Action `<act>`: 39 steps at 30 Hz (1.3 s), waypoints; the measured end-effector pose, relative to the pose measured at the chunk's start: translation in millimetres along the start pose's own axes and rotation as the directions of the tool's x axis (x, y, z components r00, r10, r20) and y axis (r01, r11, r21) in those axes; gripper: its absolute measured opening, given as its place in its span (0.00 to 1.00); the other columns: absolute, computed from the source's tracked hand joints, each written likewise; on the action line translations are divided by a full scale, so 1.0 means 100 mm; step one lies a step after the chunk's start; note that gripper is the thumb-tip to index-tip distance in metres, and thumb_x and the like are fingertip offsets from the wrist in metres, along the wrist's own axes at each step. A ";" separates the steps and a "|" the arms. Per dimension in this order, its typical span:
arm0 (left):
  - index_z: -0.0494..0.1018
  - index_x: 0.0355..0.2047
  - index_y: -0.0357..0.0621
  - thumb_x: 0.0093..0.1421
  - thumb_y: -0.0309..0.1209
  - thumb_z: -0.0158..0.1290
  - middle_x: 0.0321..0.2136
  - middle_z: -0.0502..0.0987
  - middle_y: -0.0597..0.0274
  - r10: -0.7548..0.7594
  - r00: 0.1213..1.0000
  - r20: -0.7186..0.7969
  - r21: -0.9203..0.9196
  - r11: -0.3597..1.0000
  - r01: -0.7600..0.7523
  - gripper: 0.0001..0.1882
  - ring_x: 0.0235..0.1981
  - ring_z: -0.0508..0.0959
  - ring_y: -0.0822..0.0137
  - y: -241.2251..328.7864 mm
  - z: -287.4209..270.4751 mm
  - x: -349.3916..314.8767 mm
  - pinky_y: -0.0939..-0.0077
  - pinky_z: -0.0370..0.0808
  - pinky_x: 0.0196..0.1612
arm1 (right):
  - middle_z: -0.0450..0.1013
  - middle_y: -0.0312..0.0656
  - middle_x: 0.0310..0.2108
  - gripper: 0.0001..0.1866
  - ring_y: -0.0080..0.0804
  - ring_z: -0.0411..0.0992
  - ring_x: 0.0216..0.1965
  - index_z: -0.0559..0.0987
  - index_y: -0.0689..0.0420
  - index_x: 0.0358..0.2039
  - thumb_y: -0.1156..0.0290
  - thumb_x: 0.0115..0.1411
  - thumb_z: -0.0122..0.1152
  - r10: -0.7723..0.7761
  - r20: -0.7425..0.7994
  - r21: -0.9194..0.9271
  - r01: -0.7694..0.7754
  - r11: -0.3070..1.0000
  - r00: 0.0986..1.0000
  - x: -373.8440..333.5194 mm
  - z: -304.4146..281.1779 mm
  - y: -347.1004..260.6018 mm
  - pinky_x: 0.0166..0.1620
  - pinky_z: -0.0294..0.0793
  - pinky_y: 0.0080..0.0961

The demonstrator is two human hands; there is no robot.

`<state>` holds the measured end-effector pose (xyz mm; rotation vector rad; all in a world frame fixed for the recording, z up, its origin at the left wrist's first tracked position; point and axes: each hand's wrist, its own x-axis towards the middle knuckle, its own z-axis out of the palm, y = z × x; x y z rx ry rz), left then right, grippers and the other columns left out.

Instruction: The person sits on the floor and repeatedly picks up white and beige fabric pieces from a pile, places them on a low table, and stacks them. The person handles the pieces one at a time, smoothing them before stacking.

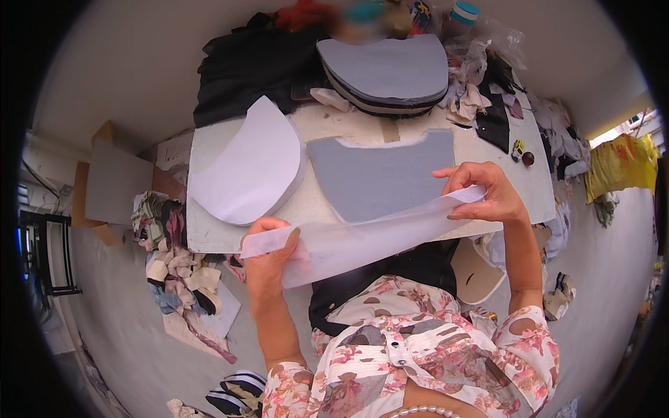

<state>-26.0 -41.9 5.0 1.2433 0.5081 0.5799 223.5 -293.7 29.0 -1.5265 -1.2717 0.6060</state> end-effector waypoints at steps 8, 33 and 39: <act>0.76 0.34 0.38 0.62 0.31 0.55 0.19 0.72 0.71 -0.107 0.994 0.025 -0.015 0.994 0.108 0.08 0.18 0.70 0.81 -0.85 0.21 0.74 0.85 0.65 0.20 | 0.72 0.31 0.25 0.07 0.17 0.70 0.29 0.74 0.58 0.31 0.73 0.55 0.64 0.404 -0.376 0.357 -0.272 0.893 0.834 -0.22 -0.09 0.71 0.35 0.68 0.13; 0.74 0.41 0.42 0.52 0.36 0.63 0.29 0.75 0.65 0.305 0.943 -0.134 0.819 0.570 -0.068 0.19 0.26 0.72 0.73 -1.14 0.45 1.09 0.75 0.69 0.31 | 0.76 0.41 0.28 0.21 0.35 0.75 0.29 0.75 0.56 0.44 0.59 0.52 0.65 0.366 -0.720 -0.288 -0.733 0.616 0.590 -0.04 -0.04 1.17 0.33 0.72 0.29; 0.65 0.58 0.45 0.56 0.43 0.56 0.63 0.56 0.50 0.317 0.816 0.483 0.839 0.096 -0.535 0.31 0.64 0.52 0.48 -1.17 0.57 1.00 0.46 0.46 0.63 | 0.49 0.52 0.66 0.35 0.53 0.41 0.68 0.61 0.52 0.63 0.48 0.60 0.52 0.051 -0.420 -0.800 -0.396 0.450 0.906 -0.08 0.25 1.13 0.66 0.40 0.54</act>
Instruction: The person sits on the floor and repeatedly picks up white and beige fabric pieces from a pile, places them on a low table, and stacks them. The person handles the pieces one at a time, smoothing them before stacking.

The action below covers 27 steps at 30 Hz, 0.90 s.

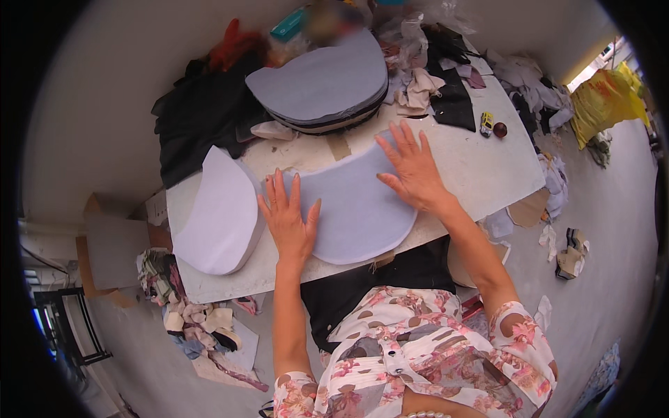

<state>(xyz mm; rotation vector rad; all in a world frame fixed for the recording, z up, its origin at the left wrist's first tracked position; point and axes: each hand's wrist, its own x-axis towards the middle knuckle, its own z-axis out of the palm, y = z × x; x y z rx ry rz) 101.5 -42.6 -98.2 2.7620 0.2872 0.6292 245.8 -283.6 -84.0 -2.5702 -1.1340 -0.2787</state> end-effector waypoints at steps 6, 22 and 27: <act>0.63 0.60 0.44 0.57 0.49 0.51 0.67 0.49 0.49 -0.054 0.979 0.197 0.025 0.998 0.050 0.34 0.68 0.45 0.46 -0.07 0.09 -0.06 0.41 0.37 0.65 | 0.43 0.49 0.69 0.35 0.49 0.36 0.70 0.58 0.51 0.65 0.48 0.61 0.49 0.042 0.143 0.014 -0.044 0.999 0.989 -0.01 0.23 -0.02 0.67 0.33 0.56; 0.63 0.57 0.34 0.63 0.30 0.46 0.58 0.65 0.46 -0.156 0.951 -0.267 -0.237 0.967 0.092 0.23 0.64 0.57 0.45 -0.12 -0.21 -0.67 0.50 0.49 0.64 | 0.78 0.40 0.32 0.08 0.30 0.76 0.34 0.80 0.60 0.33 0.70 0.55 0.64 0.297 -0.506 0.453 -0.044 0.891 0.810 0.36 -0.50 0.78 0.35 0.73 0.23; 0.60 0.58 0.32 0.64 0.34 0.45 0.60 0.61 0.44 -0.200 0.947 -0.250 -0.031 0.980 0.199 0.25 0.65 0.53 0.43 -0.11 -0.18 -0.90 0.45 0.47 0.64 | 0.79 0.39 0.28 0.09 0.21 0.74 0.30 0.81 0.60 0.35 0.68 0.59 0.60 0.599 -0.564 0.668 -0.112 0.736 0.568 1.23 -0.92 2.09 0.33 0.71 0.18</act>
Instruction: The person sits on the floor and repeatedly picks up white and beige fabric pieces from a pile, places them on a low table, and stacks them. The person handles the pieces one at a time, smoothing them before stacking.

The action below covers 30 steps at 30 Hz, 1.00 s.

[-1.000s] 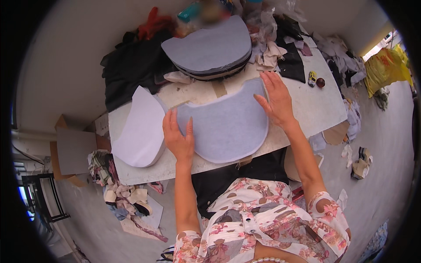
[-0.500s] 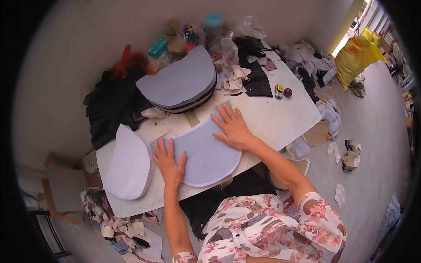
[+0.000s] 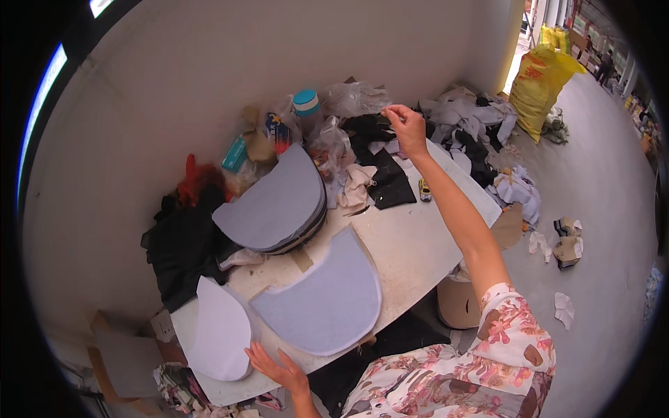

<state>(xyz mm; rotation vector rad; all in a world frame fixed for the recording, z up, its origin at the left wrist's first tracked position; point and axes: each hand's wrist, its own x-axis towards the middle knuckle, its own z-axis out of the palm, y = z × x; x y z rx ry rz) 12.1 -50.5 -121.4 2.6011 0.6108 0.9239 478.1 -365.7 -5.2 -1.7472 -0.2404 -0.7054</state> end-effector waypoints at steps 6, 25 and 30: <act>0.65 0.56 0.35 0.61 0.42 0.48 0.56 0.65 0.40 -0.037 0.997 -0.062 0.030 0.999 0.039 0.27 0.60 0.61 0.40 0.05 -0.07 -0.05 0.47 0.54 0.62 | 0.78 0.46 0.30 0.10 0.43 0.76 0.33 0.81 0.56 0.35 0.67 0.53 0.58 -0.157 0.238 -0.242 0.215 0.946 0.958 0.96 0.60 0.69 0.38 0.73 0.32; 0.72 0.48 0.34 0.57 0.33 0.50 0.51 0.71 0.41 -0.002 0.984 0.179 0.174 0.984 -0.030 0.20 0.55 0.66 0.38 -0.16 -0.03 -0.01 0.44 0.60 0.58 | 0.74 0.47 0.16 0.06 0.43 0.76 0.23 0.80 0.60 0.17 0.71 0.42 0.60 0.143 0.626 -0.439 0.195 0.877 0.767 1.10 1.80 0.71 0.29 0.73 0.35; 0.73 0.47 0.39 0.57 0.35 0.51 0.50 0.73 0.46 -0.006 0.970 0.244 0.177 0.983 -0.039 0.19 0.55 0.66 0.38 -0.27 -0.01 -0.06 0.40 0.59 0.57 | 0.74 0.44 0.16 0.05 0.41 0.76 0.24 0.80 0.56 0.16 0.73 0.44 0.59 -0.032 0.552 -0.465 0.340 0.818 0.833 1.12 1.89 0.97 0.29 0.72 0.36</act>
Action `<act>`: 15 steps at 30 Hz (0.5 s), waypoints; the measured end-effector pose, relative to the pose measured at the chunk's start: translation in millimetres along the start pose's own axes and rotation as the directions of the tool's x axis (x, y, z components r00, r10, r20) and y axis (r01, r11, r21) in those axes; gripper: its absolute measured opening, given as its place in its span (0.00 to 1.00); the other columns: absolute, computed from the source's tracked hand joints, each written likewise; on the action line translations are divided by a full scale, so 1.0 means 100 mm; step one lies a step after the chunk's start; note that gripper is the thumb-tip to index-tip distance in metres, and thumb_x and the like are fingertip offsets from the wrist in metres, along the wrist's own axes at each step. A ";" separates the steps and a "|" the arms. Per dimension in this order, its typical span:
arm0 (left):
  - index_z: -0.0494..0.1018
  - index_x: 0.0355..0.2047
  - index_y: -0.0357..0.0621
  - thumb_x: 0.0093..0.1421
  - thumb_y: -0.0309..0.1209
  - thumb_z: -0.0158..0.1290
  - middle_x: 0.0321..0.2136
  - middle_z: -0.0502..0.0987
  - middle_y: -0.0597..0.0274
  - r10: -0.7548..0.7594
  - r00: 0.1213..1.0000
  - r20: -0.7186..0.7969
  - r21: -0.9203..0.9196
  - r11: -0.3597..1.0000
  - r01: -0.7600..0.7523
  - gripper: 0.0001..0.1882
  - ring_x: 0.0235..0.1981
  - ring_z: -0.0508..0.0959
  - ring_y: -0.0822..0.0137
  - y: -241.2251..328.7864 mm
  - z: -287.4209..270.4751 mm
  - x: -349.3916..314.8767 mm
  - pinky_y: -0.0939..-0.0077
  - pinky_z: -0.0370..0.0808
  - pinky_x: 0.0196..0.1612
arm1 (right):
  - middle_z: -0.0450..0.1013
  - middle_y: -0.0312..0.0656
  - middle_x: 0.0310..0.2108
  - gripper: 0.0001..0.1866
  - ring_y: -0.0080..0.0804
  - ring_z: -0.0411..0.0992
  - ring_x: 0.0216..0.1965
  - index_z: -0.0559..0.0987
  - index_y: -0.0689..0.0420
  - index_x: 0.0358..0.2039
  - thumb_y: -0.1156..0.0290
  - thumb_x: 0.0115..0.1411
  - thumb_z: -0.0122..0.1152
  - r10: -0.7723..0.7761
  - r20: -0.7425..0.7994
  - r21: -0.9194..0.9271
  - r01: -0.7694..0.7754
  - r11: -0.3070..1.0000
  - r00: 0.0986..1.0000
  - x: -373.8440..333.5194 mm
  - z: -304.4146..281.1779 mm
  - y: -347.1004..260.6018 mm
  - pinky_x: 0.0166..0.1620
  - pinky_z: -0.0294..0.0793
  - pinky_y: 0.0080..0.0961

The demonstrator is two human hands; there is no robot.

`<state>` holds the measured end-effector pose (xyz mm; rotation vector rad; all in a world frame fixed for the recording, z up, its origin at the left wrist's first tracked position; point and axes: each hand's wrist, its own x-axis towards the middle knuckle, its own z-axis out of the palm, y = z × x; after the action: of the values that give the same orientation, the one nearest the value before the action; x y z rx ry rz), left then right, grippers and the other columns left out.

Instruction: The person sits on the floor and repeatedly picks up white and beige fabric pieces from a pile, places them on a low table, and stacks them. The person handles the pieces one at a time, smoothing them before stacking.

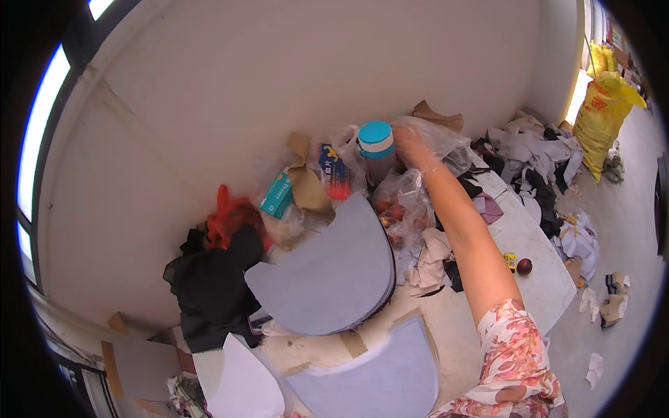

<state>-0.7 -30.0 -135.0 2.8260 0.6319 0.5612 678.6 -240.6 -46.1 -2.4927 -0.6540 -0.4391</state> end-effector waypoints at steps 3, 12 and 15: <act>0.73 0.46 0.39 0.58 0.34 0.51 0.50 0.73 0.45 0.018 1.000 -0.016 0.008 1.000 -0.018 0.18 0.54 0.67 0.37 -0.05 0.03 -0.03 0.39 0.59 0.56 | 0.74 0.45 0.16 0.04 0.43 0.76 0.26 0.81 0.56 0.17 0.73 0.44 0.59 -0.012 0.064 -0.022 0.013 1.000 0.998 0.06 0.04 0.00 0.31 0.73 0.35; 0.74 0.45 0.38 0.60 0.30 0.50 0.50 0.73 0.46 -0.088 0.994 -0.059 -0.067 0.994 0.084 0.14 0.55 0.66 0.39 -0.38 0.38 -0.36 0.42 0.58 0.58 | 0.75 0.55 0.28 0.14 0.52 0.74 0.33 0.79 0.62 0.24 0.63 0.52 0.54 0.066 -0.205 0.227 -0.018 0.974 0.977 0.16 0.43 0.15 0.35 0.71 0.42; 0.73 0.44 0.36 0.59 0.30 0.50 0.50 0.73 0.43 0.156 0.987 -0.048 0.091 0.984 -0.151 0.15 0.54 0.67 0.36 -0.47 0.30 -0.26 0.39 0.61 0.56 | 0.75 0.55 0.29 0.13 0.53 0.74 0.35 0.80 0.61 0.26 0.63 0.51 0.56 -0.023 -0.173 0.031 0.029 0.999 0.985 0.20 0.33 0.26 0.38 0.72 0.42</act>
<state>-28.4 -2.6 -183.0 2.9687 0.4606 0.6548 714.3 -234.0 -75.2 -2.3843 -0.6199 -0.6412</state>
